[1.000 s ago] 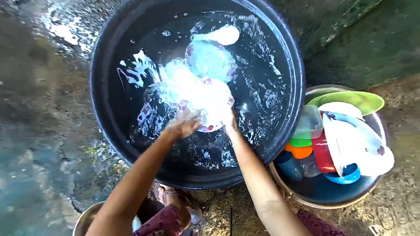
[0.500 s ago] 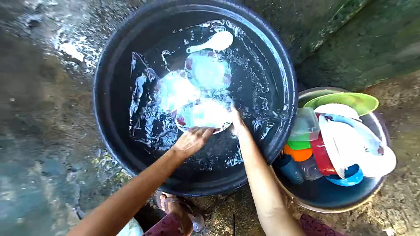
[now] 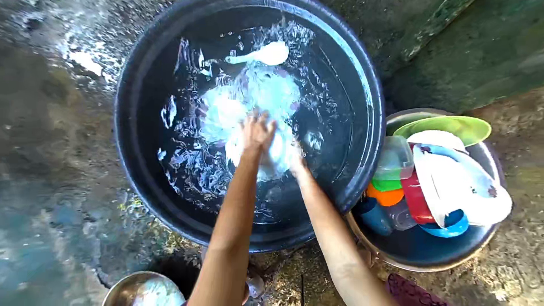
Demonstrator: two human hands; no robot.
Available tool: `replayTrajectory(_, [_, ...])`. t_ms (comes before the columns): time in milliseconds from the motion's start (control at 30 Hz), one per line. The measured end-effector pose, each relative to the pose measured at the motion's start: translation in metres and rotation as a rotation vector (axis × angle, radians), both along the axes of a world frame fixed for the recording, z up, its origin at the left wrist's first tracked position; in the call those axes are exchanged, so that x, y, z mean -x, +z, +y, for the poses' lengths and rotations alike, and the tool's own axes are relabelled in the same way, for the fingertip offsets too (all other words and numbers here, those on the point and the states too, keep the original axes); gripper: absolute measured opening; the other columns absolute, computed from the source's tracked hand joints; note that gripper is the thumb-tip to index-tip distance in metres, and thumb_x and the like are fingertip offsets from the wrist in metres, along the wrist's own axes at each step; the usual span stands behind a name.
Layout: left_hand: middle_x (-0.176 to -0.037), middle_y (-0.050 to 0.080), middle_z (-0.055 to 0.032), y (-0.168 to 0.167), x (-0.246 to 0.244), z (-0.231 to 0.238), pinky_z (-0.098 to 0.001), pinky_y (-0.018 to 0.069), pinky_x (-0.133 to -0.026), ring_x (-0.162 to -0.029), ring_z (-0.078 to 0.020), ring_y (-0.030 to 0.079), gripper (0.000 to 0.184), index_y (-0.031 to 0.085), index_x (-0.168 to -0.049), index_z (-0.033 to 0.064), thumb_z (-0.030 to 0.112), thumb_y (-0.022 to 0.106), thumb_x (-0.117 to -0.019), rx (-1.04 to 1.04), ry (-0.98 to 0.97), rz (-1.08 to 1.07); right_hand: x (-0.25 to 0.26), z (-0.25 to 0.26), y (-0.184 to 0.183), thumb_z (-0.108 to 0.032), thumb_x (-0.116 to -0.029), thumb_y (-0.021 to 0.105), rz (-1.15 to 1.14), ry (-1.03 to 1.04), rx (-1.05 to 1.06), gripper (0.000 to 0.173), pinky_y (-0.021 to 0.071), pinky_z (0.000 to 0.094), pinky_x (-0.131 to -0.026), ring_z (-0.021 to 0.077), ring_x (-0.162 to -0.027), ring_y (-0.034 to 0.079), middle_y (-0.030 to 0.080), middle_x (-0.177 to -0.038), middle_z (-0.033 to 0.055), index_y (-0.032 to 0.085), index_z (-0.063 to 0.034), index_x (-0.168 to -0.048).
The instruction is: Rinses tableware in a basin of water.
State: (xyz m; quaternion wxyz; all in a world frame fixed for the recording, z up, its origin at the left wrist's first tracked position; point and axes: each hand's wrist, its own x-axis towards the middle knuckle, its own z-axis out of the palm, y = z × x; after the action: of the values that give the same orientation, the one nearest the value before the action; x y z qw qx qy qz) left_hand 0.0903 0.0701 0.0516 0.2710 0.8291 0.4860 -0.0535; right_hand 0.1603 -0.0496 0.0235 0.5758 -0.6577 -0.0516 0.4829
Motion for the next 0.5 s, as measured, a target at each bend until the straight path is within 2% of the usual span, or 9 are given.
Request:
replayTrajectory(67, [-0.164, 0.032, -0.0243, 0.000, -0.021, -0.028, -0.0659, 0.0061, -0.125, -0.156, -0.0446, 0.019, 0.055, 0.045, -0.154, 0.0032, 0.031, 0.046, -0.1073, 0.053, -0.232, -0.019, -0.009, 0.004, 0.004, -0.032, -0.1141, 0.023, 0.099, -0.201, 0.038, 0.051, 0.0443, 0.0387, -0.107, 0.0210, -0.125, 0.054, 0.055, -0.139, 0.0181, 0.046, 0.0020, -0.144])
replayTrajectory(100, [-0.162, 0.037, -0.0255, -0.002, -0.023, -0.042, -0.0660, 0.0070, -0.125, -0.155, -0.0459, 0.023, 0.055, 0.047, -0.153, 0.0013, 0.029, 0.052, -0.1057, 0.055, -0.374, -0.026, -0.015, 0.005, 0.004, -0.036, -0.1138, 0.022, 0.143, -0.260, 0.046, 0.054, 0.0463, 0.0393, -0.103, 0.0204, -0.120, 0.056, 0.057, -0.135, 0.0171, 0.048, 0.0010, -0.143])
replayTrajectory(133, [-0.156, 0.046, -0.0232, -0.008, -0.017, -0.058, -0.0652, 0.0136, -0.124, -0.151, -0.0438, 0.033, 0.053, 0.053, -0.148, 0.0023, 0.028, 0.058, -0.1021, 0.010, -0.509, -0.057, -0.020, 0.006, 0.001, -0.039, -0.1133, 0.021, 0.148, -0.297, 0.065, 0.055, 0.0495, 0.0384, -0.099, 0.0188, -0.114, 0.059, 0.060, -0.129, 0.0148, 0.051, -0.0007, -0.140])
replayTrajectory(167, [-0.154, 0.050, -0.0216, -0.015, -0.001, -0.071, -0.0637, 0.0170, -0.123, -0.150, -0.0423, 0.036, 0.048, 0.057, -0.144, 0.0015, 0.024, 0.057, -0.1023, -0.005, -0.618, -0.110, -0.022, 0.004, 0.001, -0.040, -0.1131, 0.022, 0.121, -0.306, 0.127, 0.056, 0.0496, 0.0414, -0.098, 0.0216, -0.115, 0.059, 0.060, -0.130, 0.0164, 0.052, -0.0005, -0.139])
replayTrajectory(233, [-0.154, 0.053, -0.0127, -0.047, 0.055, -0.078, -0.0606, 0.0233, -0.123, -0.149, -0.0371, 0.040, 0.044, 0.062, -0.142, 0.0093, 0.026, 0.053, -0.1033, -0.099, -0.686, -0.276, -0.023, 0.003, 0.003, -0.037, -0.1133, 0.023, 0.068, -0.258, 0.207, 0.054, 0.0448, 0.0513, -0.106, 0.0307, -0.129, 0.052, 0.052, -0.143, 0.0220, 0.045, -0.0004, -0.147])
replayTrajectory(300, [-0.154, 0.052, -0.0177, -0.060, 0.104, -0.059, -0.0650, 0.0237, -0.121, -0.147, -0.0433, 0.040, 0.045, 0.061, -0.144, 0.0090, 0.025, 0.051, -0.1032, -0.050, -0.523, -0.316, -0.025, 0.001, 0.011, -0.022, -0.1135, 0.028, -0.075, -0.092, 0.254, 0.046, 0.0396, 0.0498, -0.113, 0.0336, -0.138, 0.045, 0.044, -0.151, 0.0256, 0.037, 0.0029, -0.152])
replayTrajectory(367, [-0.159, 0.043, -0.0245, -0.047, 0.113, -0.035, -0.0678, 0.0190, -0.121, -0.150, -0.0474, 0.032, 0.049, 0.051, -0.151, 0.0064, 0.025, 0.049, -0.1062, -0.051, -0.278, -0.157, -0.024, -0.002, 0.017, -0.014, -0.1102, 0.042, -0.251, 0.120, 0.324, 0.048, 0.0368, 0.0485, -0.118, 0.0366, -0.142, 0.044, 0.042, -0.153, 0.0291, 0.034, 0.0060, -0.153])
replayTrajectory(433, [-0.159, 0.040, -0.0271, -0.038, 0.090, -0.018, -0.0663, 0.0211, -0.121, -0.150, -0.0484, 0.032, 0.053, 0.043, -0.156, 0.0052, 0.031, 0.044, -0.1091, -0.118, -0.078, -0.109, -0.015, -0.001, 0.019, -0.016, -0.1103, 0.043, -0.325, 0.179, 0.368, 0.044, 0.0426, 0.0509, -0.111, 0.0386, -0.133, 0.053, 0.052, -0.143, 0.0301, 0.042, 0.0070, -0.147])
replayTrajectory(500, [-0.160, 0.040, -0.0243, -0.026, 0.050, -0.020, -0.0616, 0.0243, -0.123, -0.150, -0.0437, 0.034, 0.057, 0.044, -0.155, 0.0054, 0.038, 0.041, -0.1082, -0.119, 0.005, -0.202, -0.012, 0.001, 0.015, -0.018, -0.1126, 0.035, -0.298, 0.115, 0.346, 0.045, 0.0380, 0.0480, -0.116, 0.0348, -0.139, 0.047, 0.047, -0.150, 0.0270, 0.039, 0.0056, -0.151])
